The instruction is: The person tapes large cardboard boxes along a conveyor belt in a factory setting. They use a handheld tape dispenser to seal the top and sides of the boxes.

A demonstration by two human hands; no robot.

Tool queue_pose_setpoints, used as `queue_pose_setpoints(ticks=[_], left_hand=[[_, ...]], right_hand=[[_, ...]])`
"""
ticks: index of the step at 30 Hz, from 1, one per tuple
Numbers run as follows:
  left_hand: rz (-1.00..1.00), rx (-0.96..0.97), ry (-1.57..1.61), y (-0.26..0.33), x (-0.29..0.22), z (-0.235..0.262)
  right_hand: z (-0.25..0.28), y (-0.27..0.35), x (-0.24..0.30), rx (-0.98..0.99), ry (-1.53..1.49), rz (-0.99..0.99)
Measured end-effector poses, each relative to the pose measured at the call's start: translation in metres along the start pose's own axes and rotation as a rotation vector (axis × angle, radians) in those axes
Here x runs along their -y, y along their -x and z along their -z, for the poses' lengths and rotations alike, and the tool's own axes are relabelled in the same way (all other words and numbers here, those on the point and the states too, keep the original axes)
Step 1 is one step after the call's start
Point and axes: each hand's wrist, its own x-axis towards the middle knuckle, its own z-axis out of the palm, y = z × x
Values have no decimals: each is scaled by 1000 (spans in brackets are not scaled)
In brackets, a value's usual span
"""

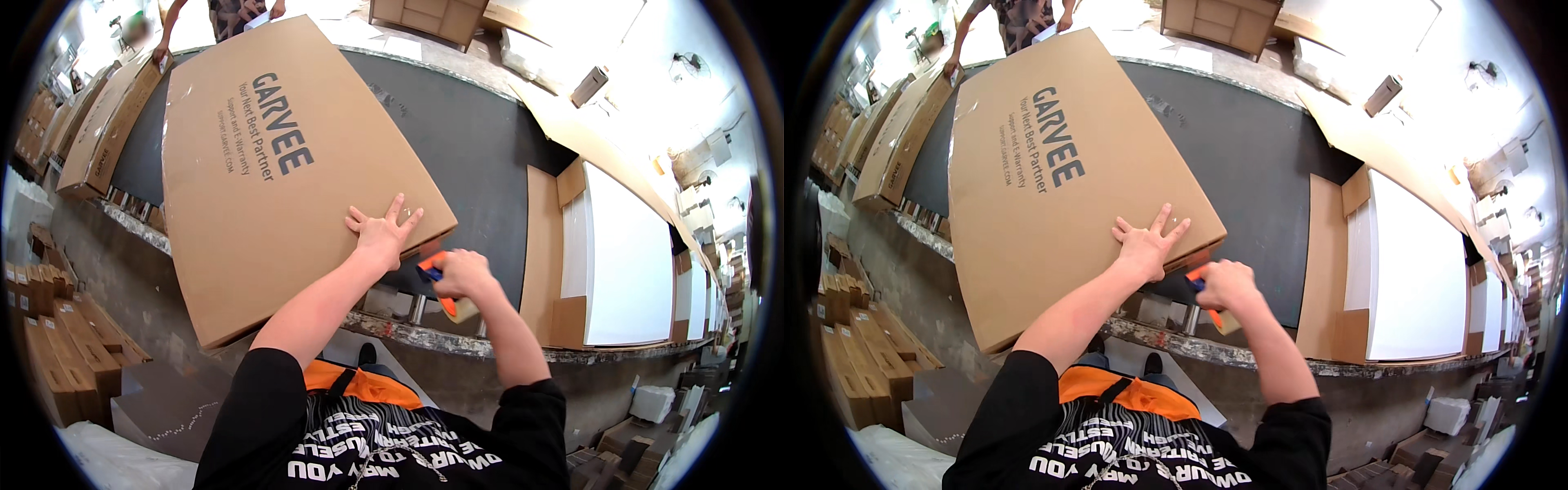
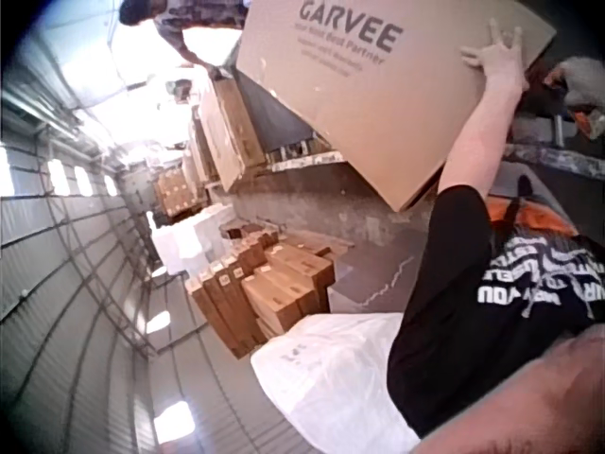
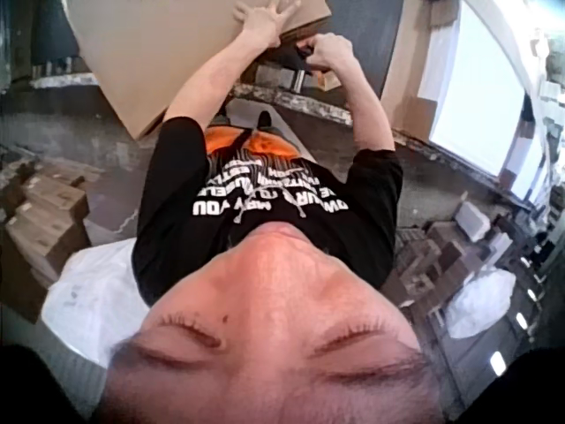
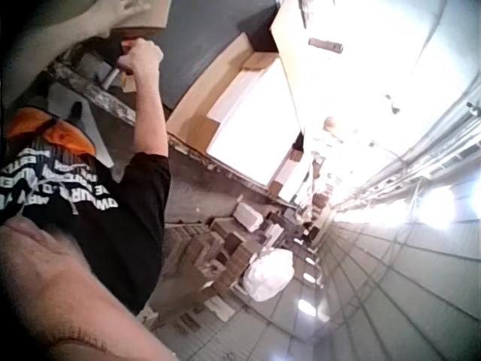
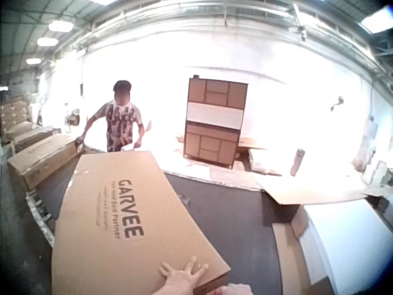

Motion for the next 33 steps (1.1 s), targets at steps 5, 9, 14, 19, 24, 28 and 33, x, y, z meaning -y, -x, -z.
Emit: queue_pose_setpoints(ticks=[5, 9, 14, 19, 24, 28, 33], left_hand=[[20, 36, -3, -8, -11, 9], [56, 45, -84, -8, -16, 16], [-3, -25, -81, 1, 2, -4], [-253, -248, 11, 66, 68, -69], [-75, -170, -115, 229, 192, -123], [-50, -403, -52, 274, 250, -175], [-49, -622, 273, 260, 245, -191]], right_hand=[[10, -25, 31, -35, 25, 47], [-27, -38, 48, -56, 282, 41], [-59, 15, 38, -328, -16, -22], [-157, 91, 19, -370, -335, -319], [-174, 156, 79, -279, -445, -373], [-72, 113, 192, -660, -421, 69], [53, 42, 320, -537, -219, 240]])
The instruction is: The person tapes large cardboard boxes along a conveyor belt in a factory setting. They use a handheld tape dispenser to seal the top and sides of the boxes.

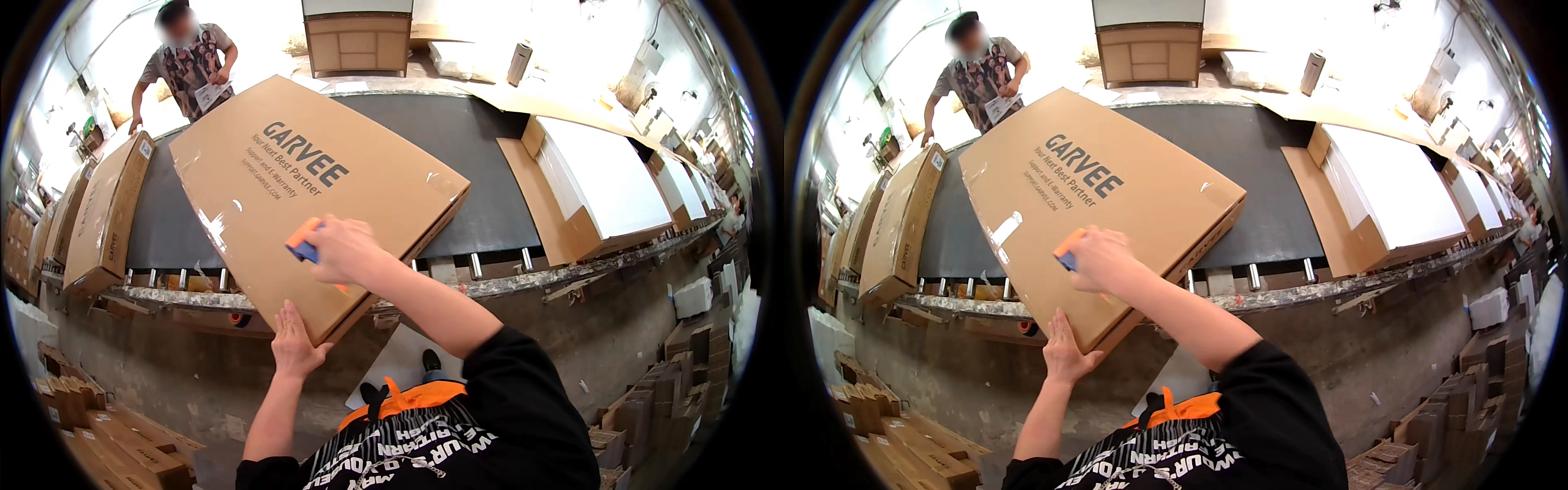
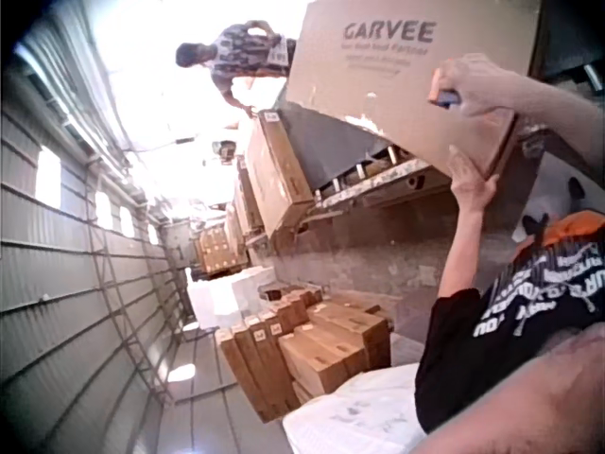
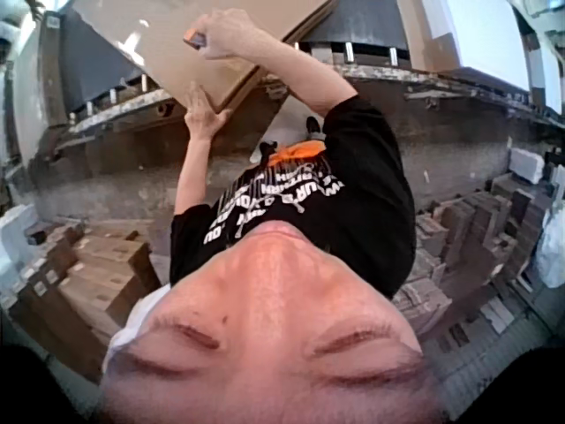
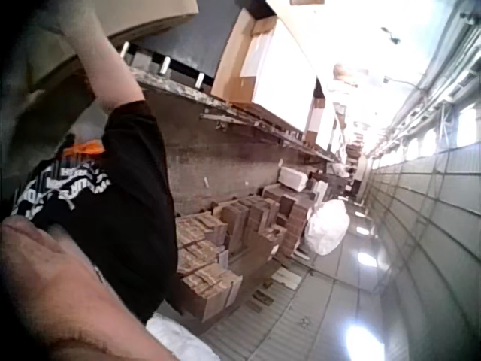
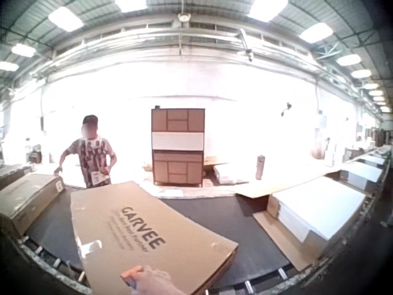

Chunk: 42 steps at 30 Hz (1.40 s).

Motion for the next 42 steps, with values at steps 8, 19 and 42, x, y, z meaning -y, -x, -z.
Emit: queue_pose_setpoints(ticks=[8, 19, 42], left_hand=[[-43, -197, 47, 6, 22, -1], [-49, -56, -35, 4, 15, 1], [-156, 153, -327, -306, -237, -134]], right_hand=[[-36, 33, 31, 516, 120, 80], [-187, 92, 5, 539, 477, 273], [0, 18, -492, -33, -1759, -413]])
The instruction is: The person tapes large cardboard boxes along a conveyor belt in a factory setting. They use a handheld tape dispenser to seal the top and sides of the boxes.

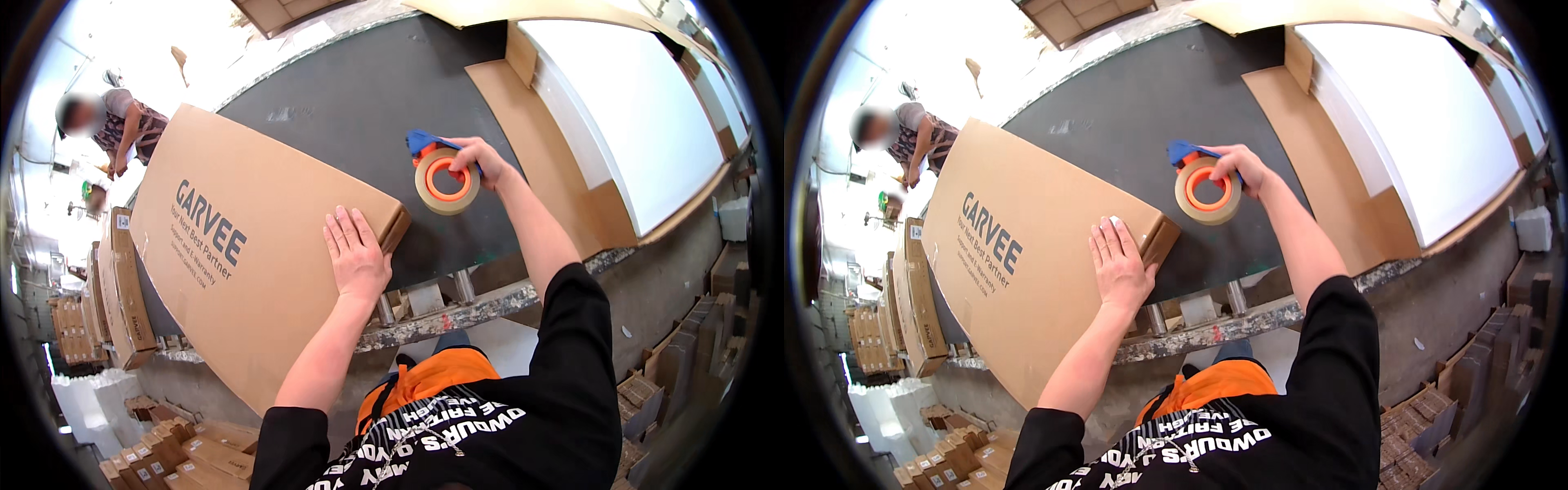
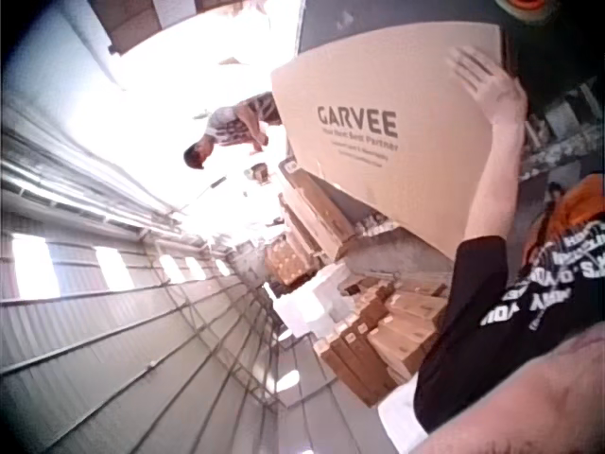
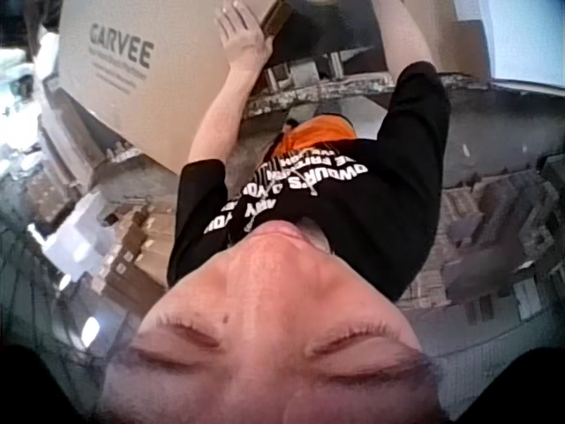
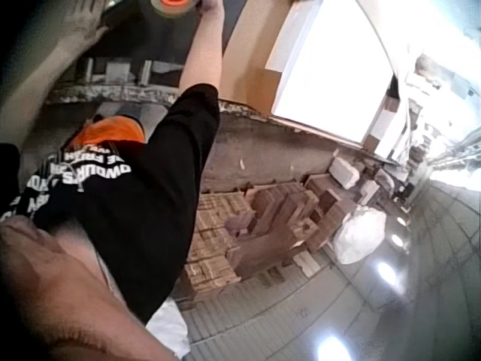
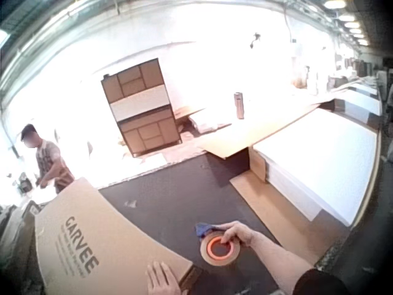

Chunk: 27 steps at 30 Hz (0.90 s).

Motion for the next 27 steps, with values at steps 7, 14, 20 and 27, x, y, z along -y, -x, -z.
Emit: queue_pose_setpoints(ticks=[7, 14, 20, 27], left_hand=[[-52, -14, 17, -8, -4, 0], [200, -13, 1383, -17, 35, 24], [-970, 209, -41, -104, -35, 42], [-1016, 426, -443, -111, -17, 41]], right_hand=[[21, -55, 8, 360, 306, -472], [-51, 119, -125, 164, 21, -237], [-199, 112, -170, -366, -112, 31], [-209, 111, -164, -442, 40, -7]])
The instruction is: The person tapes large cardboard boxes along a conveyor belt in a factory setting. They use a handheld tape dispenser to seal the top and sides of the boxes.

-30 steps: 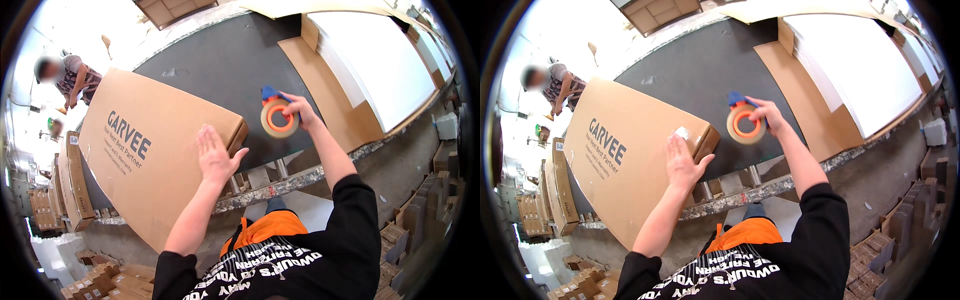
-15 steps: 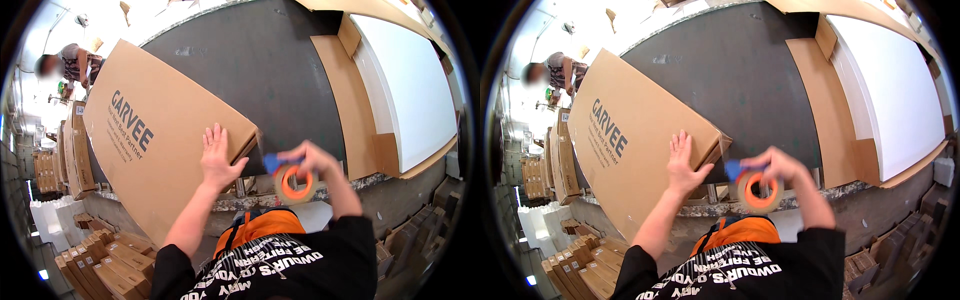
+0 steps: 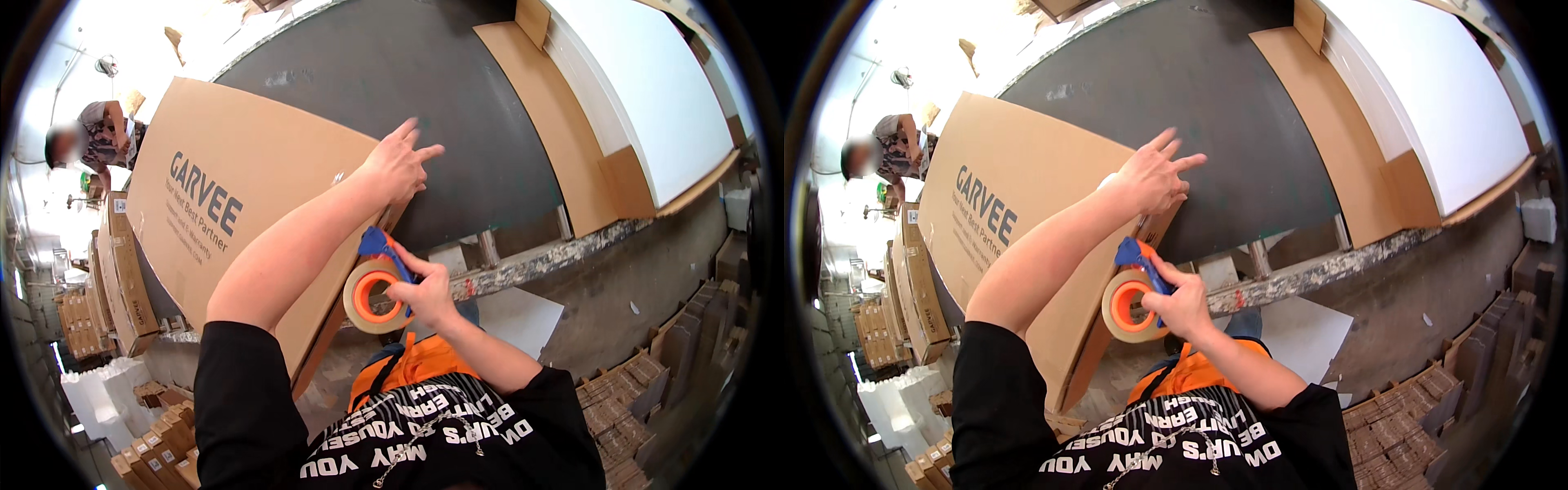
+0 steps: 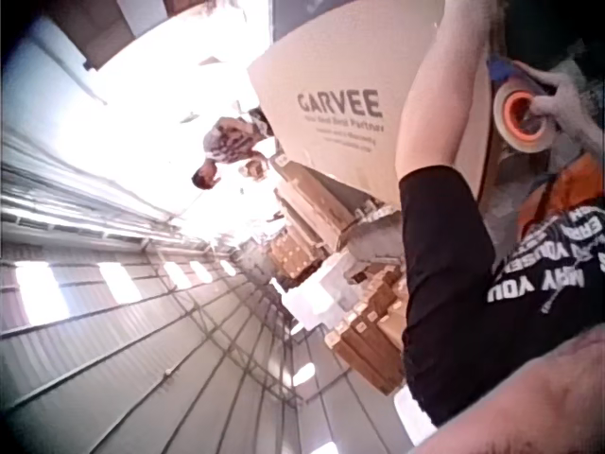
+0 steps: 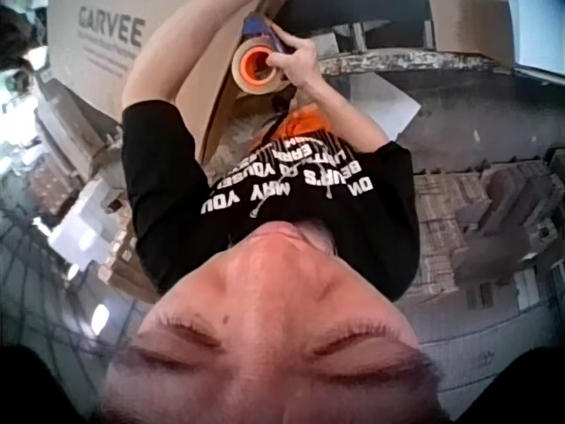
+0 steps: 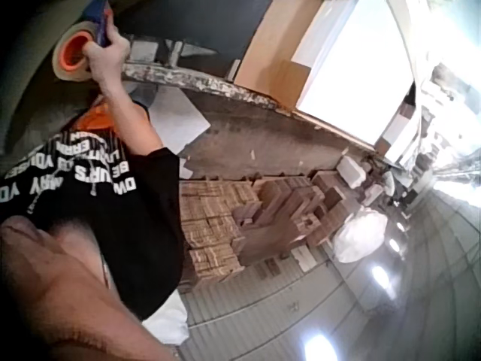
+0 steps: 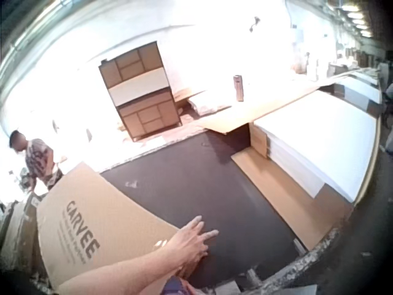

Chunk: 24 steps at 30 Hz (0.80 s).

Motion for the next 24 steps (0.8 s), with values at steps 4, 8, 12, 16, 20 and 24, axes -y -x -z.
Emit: queue_pose_setpoints(ticks=[4, 8, 12, 16, 20, 24], left_hand=[[-182, -81, -171, 39, -18, -29], [-278, -138, -256, 110, -54, -61], [-345, -119, -286, 199, -94, -98], [-423, -305, -42, 266, -114, -140], [-454, -365, 54, 307, -132, -163], [-488, -344, 94, 337, -149, -180]], right_hand=[[-27, 26, -18, 1, 84, 44], [-91, 87, -76, -13, 115, 201], [-150, 149, -130, -20, 151, 245], [-196, 197, -168, -6, 157, 244], [-230, 238, -197, -16, 215, 221], [-255, 271, -236, 98, 333, 188]])
